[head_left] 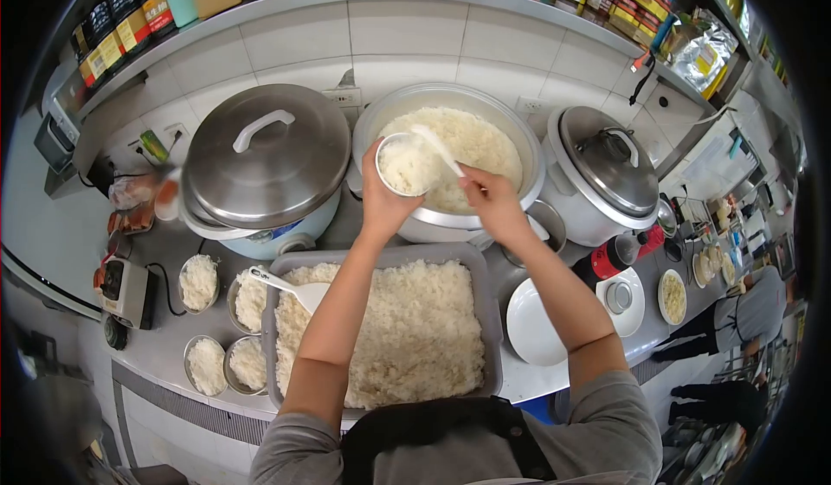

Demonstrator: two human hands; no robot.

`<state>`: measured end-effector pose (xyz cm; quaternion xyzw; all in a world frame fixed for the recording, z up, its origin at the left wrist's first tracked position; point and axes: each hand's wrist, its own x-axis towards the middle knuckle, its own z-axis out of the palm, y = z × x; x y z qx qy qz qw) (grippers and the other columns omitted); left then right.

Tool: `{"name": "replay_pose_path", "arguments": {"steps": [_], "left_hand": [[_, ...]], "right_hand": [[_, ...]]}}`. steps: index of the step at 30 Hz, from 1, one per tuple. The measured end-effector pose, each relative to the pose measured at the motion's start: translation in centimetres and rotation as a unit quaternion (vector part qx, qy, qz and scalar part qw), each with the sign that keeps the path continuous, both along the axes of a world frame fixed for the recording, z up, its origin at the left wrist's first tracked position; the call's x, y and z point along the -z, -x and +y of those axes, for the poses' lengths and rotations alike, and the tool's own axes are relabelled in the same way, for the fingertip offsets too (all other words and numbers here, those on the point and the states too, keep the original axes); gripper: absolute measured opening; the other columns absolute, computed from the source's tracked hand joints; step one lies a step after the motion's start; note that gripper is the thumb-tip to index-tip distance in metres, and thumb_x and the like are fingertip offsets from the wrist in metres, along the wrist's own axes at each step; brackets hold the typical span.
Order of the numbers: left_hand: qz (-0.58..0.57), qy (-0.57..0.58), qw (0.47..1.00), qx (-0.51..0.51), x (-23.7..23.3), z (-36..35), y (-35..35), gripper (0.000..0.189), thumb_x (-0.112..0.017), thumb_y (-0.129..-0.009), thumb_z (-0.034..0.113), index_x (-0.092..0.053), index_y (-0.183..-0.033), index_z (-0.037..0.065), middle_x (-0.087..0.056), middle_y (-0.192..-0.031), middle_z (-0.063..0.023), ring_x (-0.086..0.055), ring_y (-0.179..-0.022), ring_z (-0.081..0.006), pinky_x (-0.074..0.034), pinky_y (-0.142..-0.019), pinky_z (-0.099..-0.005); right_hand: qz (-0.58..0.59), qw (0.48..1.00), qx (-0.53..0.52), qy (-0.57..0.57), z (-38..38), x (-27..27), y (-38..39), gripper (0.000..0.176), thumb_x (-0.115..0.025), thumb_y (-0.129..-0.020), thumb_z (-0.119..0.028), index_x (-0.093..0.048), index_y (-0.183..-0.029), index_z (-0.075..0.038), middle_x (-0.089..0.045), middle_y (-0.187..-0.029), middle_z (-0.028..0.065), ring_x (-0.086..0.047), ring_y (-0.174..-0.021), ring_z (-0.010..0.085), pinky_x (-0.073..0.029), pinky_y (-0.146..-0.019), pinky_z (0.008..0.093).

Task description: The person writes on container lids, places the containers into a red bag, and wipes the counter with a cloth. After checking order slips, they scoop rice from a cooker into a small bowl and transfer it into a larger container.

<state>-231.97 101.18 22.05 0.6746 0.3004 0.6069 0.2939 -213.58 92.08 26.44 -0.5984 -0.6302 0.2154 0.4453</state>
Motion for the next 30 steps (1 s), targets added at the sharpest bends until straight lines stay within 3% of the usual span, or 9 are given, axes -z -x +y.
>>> {"name": "replay_pose_path", "arguments": {"steps": [2, 3, 6, 12, 16, 18, 23, 26, 30], "left_hand": [[0.035, 0.003, 0.998, -0.05, 0.4, -0.2, -0.5, 0.1, -0.088, -0.055, 0.005, -0.035, -0.14, -0.002, -0.05, -0.131, -0.0192, -0.054, -0.121, -0.0307, -0.047, -0.101, -0.0384], [0.052, 0.003, 0.996, -0.077, 0.4, -0.4, -0.6, 0.1, -0.088, -0.055, 0.005, -0.035, -0.14, -0.002, -0.05, -0.131, -0.0195, -0.055, -0.121, -0.0306, -0.047, -0.101, -0.0384], [0.035, 0.007, 0.998, -0.06, -0.2, -1.1, 0.1, 0.099, -0.09, -0.057, 0.007, -0.034, -0.139, 0.0, -0.052, -0.13, -0.0183, -0.055, -0.121, -0.0288, -0.046, -0.102, -0.038], [-0.064, -0.024, 0.988, -0.14, 1.1, -1.6, -0.1, 0.099, -0.09, -0.058, 0.008, -0.033, -0.139, -0.002, -0.051, -0.127, -0.019, -0.055, -0.119, -0.0311, -0.044, -0.102, -0.04], [0.0, -0.022, 0.979, -0.201, 1.6, -3.0, -0.7, 0.102, -0.089, -0.056, 0.007, -0.032, -0.141, -0.002, -0.044, -0.133, -0.0213, -0.048, -0.126, -0.0332, -0.039, -0.107, -0.0432], [0.006, -0.015, 0.975, -0.224, 1.4, -3.4, -0.6, 0.102, -0.089, -0.056, 0.007, -0.032, -0.14, -0.002, -0.046, -0.132, -0.0212, -0.049, -0.125, -0.0327, -0.041, -0.106, -0.0425], [-0.042, 0.038, 0.995, -0.085, 0.4, -3.5, 2.0, 0.097, -0.09, -0.056, 0.01, -0.036, -0.136, -0.001, -0.052, -0.129, -0.0178, -0.054, -0.12, -0.0271, -0.045, -0.102, -0.0391], [-0.015, 0.084, 0.996, -0.017, -0.6, -4.6, 2.7, 0.096, -0.09, -0.056, 0.01, -0.037, -0.134, -0.002, -0.056, -0.124, -0.0179, -0.058, -0.115, -0.0268, -0.049, -0.097, -0.0372], [-0.016, 0.165, 0.979, 0.118, -0.3, -4.8, 4.4, 0.094, -0.091, -0.056, 0.01, -0.038, -0.133, -0.003, -0.06, -0.121, -0.0163, -0.061, -0.112, -0.025, -0.052, -0.092, -0.0355]], "right_hand": [[-0.142, 0.979, -0.003, -0.143, -1.1, 0.0, 2.5, 0.035, -0.06, -0.096, -0.017, -0.063, -0.127, -0.002, -0.065, -0.083, 0.0213, -0.059, -0.067, 0.0329, -0.048, -0.065, 0.0373], [-0.168, 0.98, -0.006, -0.106, -1.5, -0.1, 3.2, 0.037, -0.059, -0.096, -0.015, -0.061, -0.13, -0.002, -0.066, -0.087, 0.0241, -0.058, -0.067, 0.0355, -0.049, -0.066, 0.0397], [-0.067, 0.992, -0.024, -0.105, -0.5, -0.2, 1.9, 0.037, -0.054, -0.098, -0.013, -0.059, -0.134, -0.004, -0.065, -0.08, 0.0188, -0.059, -0.064, 0.029, -0.05, -0.065, 0.0387], [0.191, 0.974, 0.02, 0.121, -3.8, 0.8, 5.2, 0.043, -0.043, -0.105, -0.015, -0.044, -0.145, 0.0, -0.052, -0.081, 0.0022, -0.05, -0.062, 0.0086, -0.052, -0.068, 0.0273], [-0.055, 0.985, 0.063, -0.149, -3.6, 4.2, 9.8, 0.046, -0.048, -0.1, -0.008, -0.043, -0.145, -0.001, -0.061, -0.095, 0.0205, -0.061, -0.078, 0.032, -0.052, -0.085, 0.0396], [-0.054, 0.991, 0.027, -0.118, -3.9, 3.8, 9.1, 0.05, -0.047, -0.099, -0.007, -0.04, -0.148, -0.006, -0.06, -0.102, 0.0241, -0.06, -0.087, 0.0386, -0.05, -0.084, 0.0448], [-0.121, 0.989, 0.016, -0.081, -5.5, -1.6, 6.2, 0.058, -0.051, -0.093, -0.002, -0.041, -0.15, -0.01, -0.056, -0.096, 0.017, -0.061, -0.083, 0.0355, -0.051, -0.072, 0.0444], [-0.317, 0.945, -0.012, -0.081, -5.6, -0.6, 6.4, 0.064, -0.057, -0.086, -0.002, -0.046, -0.148, -0.015, -0.053, -0.092, 0.0112, -0.062, -0.081, 0.031, -0.05, -0.066, 0.0435], [-0.344, 0.93, -0.045, -0.119, -6.0, -3.4, 4.3, 0.07, -0.06, -0.08, 0.001, -0.051, -0.146, -0.022, -0.053, -0.087, 0.0064, -0.06, -0.077, 0.0254, -0.049, -0.069, 0.0407]]}}
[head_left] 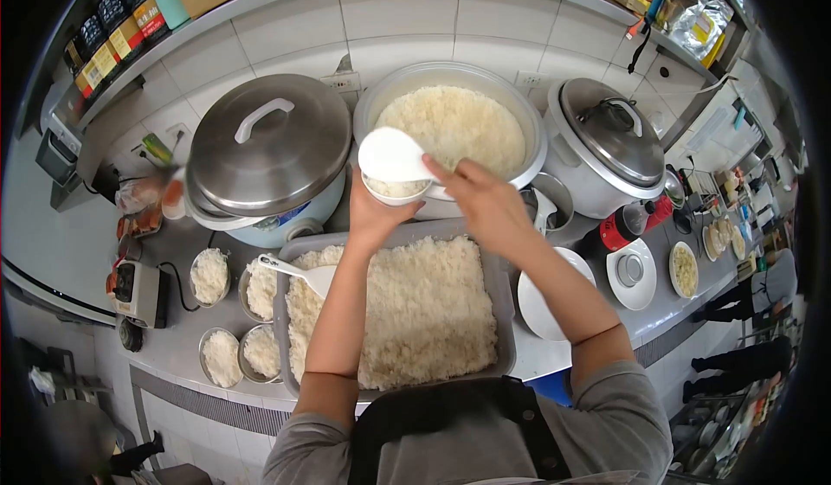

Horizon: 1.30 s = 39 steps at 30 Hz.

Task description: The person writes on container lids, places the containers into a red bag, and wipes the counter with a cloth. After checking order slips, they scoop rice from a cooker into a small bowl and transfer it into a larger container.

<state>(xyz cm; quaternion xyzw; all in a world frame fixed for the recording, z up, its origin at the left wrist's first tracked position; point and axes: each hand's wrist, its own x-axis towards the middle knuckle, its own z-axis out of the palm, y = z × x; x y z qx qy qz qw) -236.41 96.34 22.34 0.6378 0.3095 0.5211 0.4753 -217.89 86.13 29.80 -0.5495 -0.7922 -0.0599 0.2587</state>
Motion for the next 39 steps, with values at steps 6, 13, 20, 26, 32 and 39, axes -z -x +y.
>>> {"name": "replay_pose_path", "arguments": {"steps": [6, 13, 20, 26, 32, 39], "left_hand": [[-0.044, 0.152, 0.978, 0.137, -1.5, -1.3, 2.1, 0.095, -0.09, -0.055, 0.007, -0.04, -0.136, 0.0, -0.058, -0.129, -0.0122, -0.06, -0.115, -0.0211, -0.051, -0.095, -0.0347], [-0.013, 0.029, 0.996, 0.083, 2.4, -3.1, 3.3, 0.098, -0.091, -0.055, 0.009, -0.039, -0.137, 0.002, -0.056, -0.13, -0.013, -0.055, -0.124, -0.0238, -0.045, -0.105, -0.0376], [-0.042, 0.016, 0.995, 0.084, 3.6, -6.2, 3.4, 0.101, -0.092, -0.056, 0.01, -0.035, -0.14, 0.005, -0.052, -0.133, -0.0134, -0.053, -0.126, -0.0254, -0.045, -0.106, -0.0398], [-0.06, 0.043, 0.994, 0.082, 4.6, -6.7, 2.9, 0.102, -0.092, -0.056, 0.009, -0.035, -0.14, 0.005, -0.052, -0.133, -0.0129, -0.053, -0.125, -0.0254, -0.045, -0.105, -0.04], [-0.056, 0.03, 0.994, 0.089, 4.7, -6.6, 1.6, 0.103, -0.091, -0.056, 0.008, -0.033, -0.141, 0.005, -0.051, -0.132, -0.0127, -0.053, -0.125, -0.0246, -0.046, -0.105, -0.0396], [-0.065, 0.031, 0.995, 0.069, 4.3, -5.9, 2.4, 0.103, -0.091, -0.056, 0.006, -0.033, -0.141, 0.004, -0.051, -0.132, -0.0134, -0.054, -0.125, -0.0247, -0.046, -0.105, -0.039]], "right_hand": [[-0.095, 0.995, -0.023, 0.018, 0.9, 0.0, -2.3, 0.07, -0.059, -0.082, 0.002, -0.052, -0.144, -0.03, -0.053, -0.081, 0.0045, -0.059, -0.077, 0.023, -0.043, -0.083, 0.035], [-0.057, 0.987, 0.096, 0.117, 9.8, 0.3, -9.1, 0.038, -0.054, -0.088, -0.002, -0.062, -0.124, -0.01, -0.066, -0.1, 0.0147, -0.065, -0.092, 0.0277, -0.04, -0.092, 0.0446], [-0.309, 0.934, 0.176, 0.025, 16.5, 8.8, -12.3, 0.017, -0.055, -0.088, -0.01, -0.072, -0.089, -0.009, -0.069, -0.088, 0.0109, -0.065, -0.094, 0.025, -0.034, -0.099, 0.0441], [-0.313, 0.943, 0.109, 0.018, 16.8, 9.5, -9.5, 0.017, -0.057, -0.086, -0.011, -0.073, -0.08, -0.012, -0.069, -0.083, 0.0076, -0.065, -0.089, 0.0233, -0.035, -0.098, 0.042], [-0.202, 0.973, 0.039, 0.106, 15.0, 8.8, -7.5, 0.015, -0.062, -0.089, -0.019, -0.076, -0.085, -0.015, -0.07, -0.082, 0.007, -0.065, -0.087, 0.0225, -0.034, -0.096, 0.0457], [-0.042, 0.969, 0.049, 0.239, 15.0, 9.1, -13.5, 0.024, -0.07, -0.087, -0.039, -0.079, -0.102, -0.023, -0.074, -0.096, 0.0062, -0.067, -0.09, 0.0233, -0.036, -0.095, 0.0498]]}}
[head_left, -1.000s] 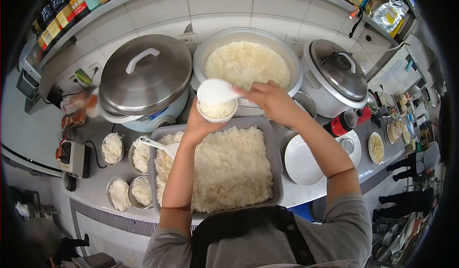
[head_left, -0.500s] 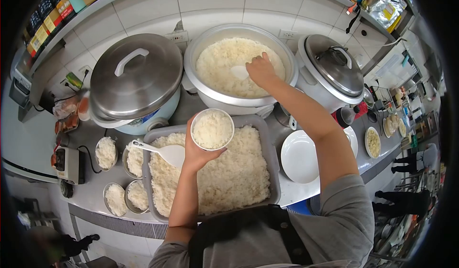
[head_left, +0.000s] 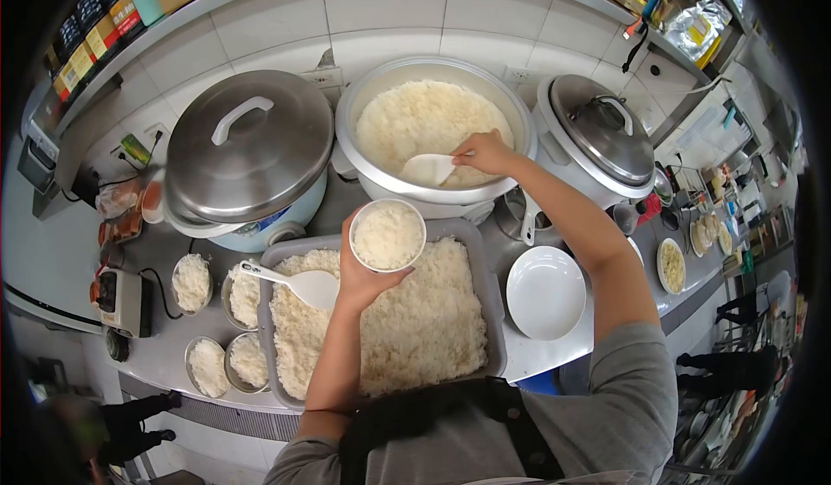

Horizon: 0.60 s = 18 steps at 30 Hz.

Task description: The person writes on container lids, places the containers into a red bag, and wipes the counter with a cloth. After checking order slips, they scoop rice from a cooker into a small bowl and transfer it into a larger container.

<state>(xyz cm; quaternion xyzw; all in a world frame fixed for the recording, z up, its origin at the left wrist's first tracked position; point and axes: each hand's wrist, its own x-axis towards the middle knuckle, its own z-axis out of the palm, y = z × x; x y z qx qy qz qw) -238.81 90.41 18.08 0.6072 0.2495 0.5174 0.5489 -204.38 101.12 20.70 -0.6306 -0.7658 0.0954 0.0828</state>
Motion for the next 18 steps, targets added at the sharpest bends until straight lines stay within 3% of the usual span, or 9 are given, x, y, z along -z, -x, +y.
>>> {"name": "replay_pose_path", "arguments": {"steps": [3, 6, 9, 12, 15, 17, 18], "left_hand": [[-0.005, 0.002, 0.999, -0.034, 0.2, 0.8, -0.1, 0.102, -0.091, -0.056, 0.006, -0.033, -0.14, 0.003, -0.052, -0.132, -0.0144, -0.054, -0.124, -0.0253, -0.046, -0.105, -0.039], [0.016, -0.029, 0.995, -0.099, -0.5, 2.3, -1.1, 0.101, -0.091, -0.056, 0.005, -0.033, -0.139, 0.002, -0.052, -0.131, -0.0156, -0.055, -0.123, -0.0261, -0.047, -0.104, -0.0393], [0.06, -0.07, 0.98, -0.176, -1.8, 4.6, -2.5, 0.1, -0.091, -0.056, 0.006, -0.033, -0.138, 0.001, -0.052, -0.131, -0.0163, -0.055, -0.122, -0.0263, -0.046, -0.103, -0.0387], [0.055, -0.092, 0.97, -0.219, -2.7, 7.3, -4.6, 0.1, -0.092, -0.055, 0.008, -0.035, -0.136, 0.001, -0.054, -0.129, -0.016, -0.055, -0.122, -0.0255, -0.046, -0.103, -0.0368], [0.074, -0.125, 0.957, -0.253, -2.7, 8.9, -6.3, 0.098, -0.092, -0.056, 0.01, -0.036, -0.136, 0.0, -0.054, -0.127, -0.0164, -0.056, -0.119, -0.0273, -0.046, -0.1, -0.0379], [0.107, -0.119, 0.944, -0.289, -3.1, 8.8, -7.3, 0.097, -0.091, -0.056, 0.013, -0.036, -0.135, -0.001, -0.052, -0.127, -0.0181, -0.054, -0.12, -0.0299, -0.045, -0.101, -0.0397], [0.124, -0.114, 0.937, -0.307, -3.2, 8.5, -7.8, 0.097, -0.091, -0.057, 0.014, -0.036, -0.135, -0.002, -0.051, -0.127, -0.0189, -0.054, -0.12, -0.0311, -0.045, -0.101, -0.0407]], "right_hand": [[0.153, 0.975, 0.098, 0.13, 0.9, 0.1, -2.9, 0.028, -0.071, -0.085, -0.044, -0.079, -0.101, -0.022, -0.074, -0.099, 0.0067, -0.068, -0.093, 0.0264, -0.044, -0.091, 0.0467], [0.107, 0.986, 0.124, -0.017, 1.1, -2.2, -4.4, 0.031, -0.07, -0.086, -0.045, -0.078, -0.104, -0.021, -0.074, -0.102, 0.0073, -0.069, -0.096, 0.0293, -0.051, -0.084, 0.0407], [0.011, 0.981, 0.18, -0.078, -0.4, -8.4, -1.5, 0.029, -0.066, -0.09, -0.041, -0.076, -0.109, -0.022, -0.074, -0.104, 0.0068, -0.069, -0.101, 0.0296, -0.051, -0.087, 0.0399], [0.005, 0.986, 0.121, -0.115, -3.2, -13.0, 2.8, 0.032, -0.061, -0.093, -0.032, -0.069, -0.122, -0.023, -0.073, -0.104, 0.0107, -0.069, -0.099, 0.0319, -0.05, -0.088, 0.0486], [-0.192, 0.964, 0.085, -0.164, -7.7, -14.3, 8.6, 0.043, -0.056, -0.092, -0.017, -0.058, -0.134, -0.012, -0.069, -0.101, 0.0175, -0.069, -0.093, 0.0345, -0.053, -0.079, 0.0482], [-0.219, 0.955, 0.048, -0.193, -9.8, -11.5, 11.3, 0.051, -0.053, -0.088, -0.006, -0.048, -0.137, 0.004, -0.064, -0.096, 0.0212, -0.07, -0.083, 0.0345, -0.056, -0.069, 0.0437], [-0.17, 0.967, 0.028, -0.19, -11.2, -10.3, 12.8, 0.052, -0.053, -0.086, -0.004, -0.046, -0.136, 0.008, -0.063, -0.095, 0.0217, -0.07, -0.079, 0.0327, -0.057, -0.065, 0.0417]]}}
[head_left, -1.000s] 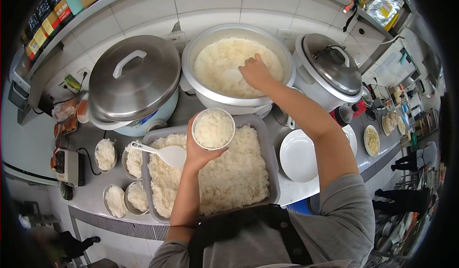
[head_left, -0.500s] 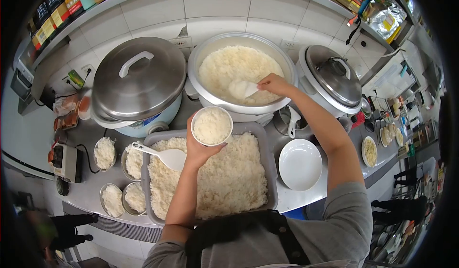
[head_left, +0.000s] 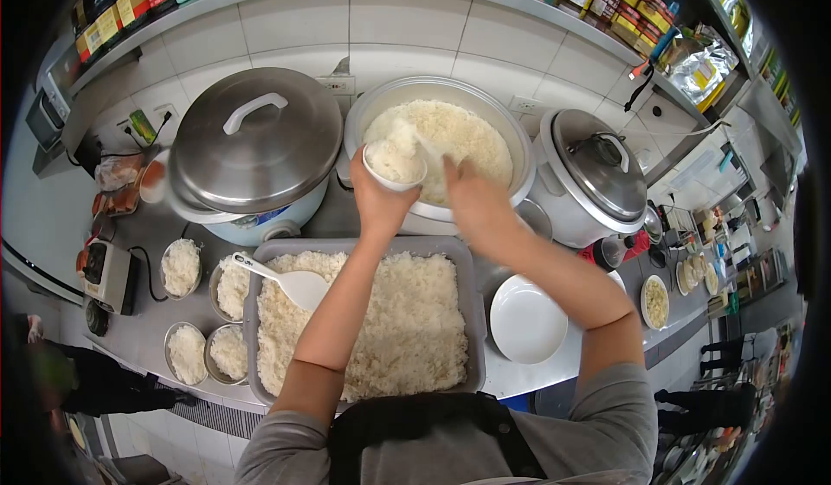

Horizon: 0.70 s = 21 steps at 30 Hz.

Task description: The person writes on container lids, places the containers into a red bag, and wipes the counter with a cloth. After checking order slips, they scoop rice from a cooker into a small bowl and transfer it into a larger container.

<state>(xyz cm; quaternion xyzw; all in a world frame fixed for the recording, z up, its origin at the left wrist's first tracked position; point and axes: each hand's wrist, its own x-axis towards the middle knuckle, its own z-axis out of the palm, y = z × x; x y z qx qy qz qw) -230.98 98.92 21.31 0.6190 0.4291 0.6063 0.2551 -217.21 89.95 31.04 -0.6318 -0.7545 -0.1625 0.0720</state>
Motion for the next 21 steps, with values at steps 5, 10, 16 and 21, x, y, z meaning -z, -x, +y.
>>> {"name": "replay_pose_path", "arguments": {"steps": [5, 10, 16, 21], "left_hand": [[0.018, 0.048, 0.997, -0.052, -0.8, -2.2, -1.3, 0.098, -0.091, -0.056, 0.015, -0.036, -0.135, -0.004, -0.046, -0.13, -0.0234, -0.048, -0.124, -0.0358, -0.04, -0.105, -0.0436], [0.024, 0.013, 1.0, -0.014, -0.4, -1.7, 0.9, 0.098, -0.091, -0.054, 0.012, -0.036, -0.135, -0.003, -0.049, -0.129, -0.023, -0.052, -0.121, -0.0365, -0.043, -0.103, -0.0424], [0.043, -0.05, 0.997, 0.03, -0.2, -1.7, 2.5, 0.097, -0.09, -0.055, 0.006, -0.036, -0.135, -0.001, -0.053, -0.126, -0.0196, -0.056, -0.118, -0.0339, -0.047, -0.099, -0.0406], [0.011, -0.015, 0.998, 0.057, 1.1, -1.9, 3.2, 0.099, -0.089, -0.055, 0.005, -0.035, -0.137, -0.001, -0.048, -0.13, -0.0198, -0.054, -0.119, -0.0328, -0.046, -0.099, -0.0406]], "right_hand": [[0.079, 0.996, -0.006, 0.036, -3.3, 3.8, 3.8, 0.062, -0.055, -0.082, -0.002, -0.039, -0.141, 0.012, -0.062, -0.092, 0.0204, -0.07, -0.073, 0.0306, -0.058, -0.061, 0.0412], [0.039, 0.999, -0.03, 0.024, -4.0, 3.4, 1.6, 0.064, -0.058, -0.081, -0.004, -0.044, -0.143, 0.003, -0.06, -0.088, 0.0158, -0.068, -0.069, 0.0295, -0.056, -0.057, 0.0391], [0.083, 0.993, -0.061, -0.059, -4.0, -0.4, 0.9, 0.054, -0.061, -0.086, -0.005, -0.056, -0.139, -0.011, -0.055, -0.081, 0.0094, -0.062, -0.061, 0.0251, -0.052, -0.053, 0.0385], [0.201, 0.974, -0.108, 0.003, -3.0, 2.6, -0.4, 0.043, -0.056, -0.094, -0.008, -0.057, -0.137, -0.007, -0.063, -0.091, 0.013, -0.066, -0.074, 0.0258, -0.054, -0.068, 0.0343]]}}
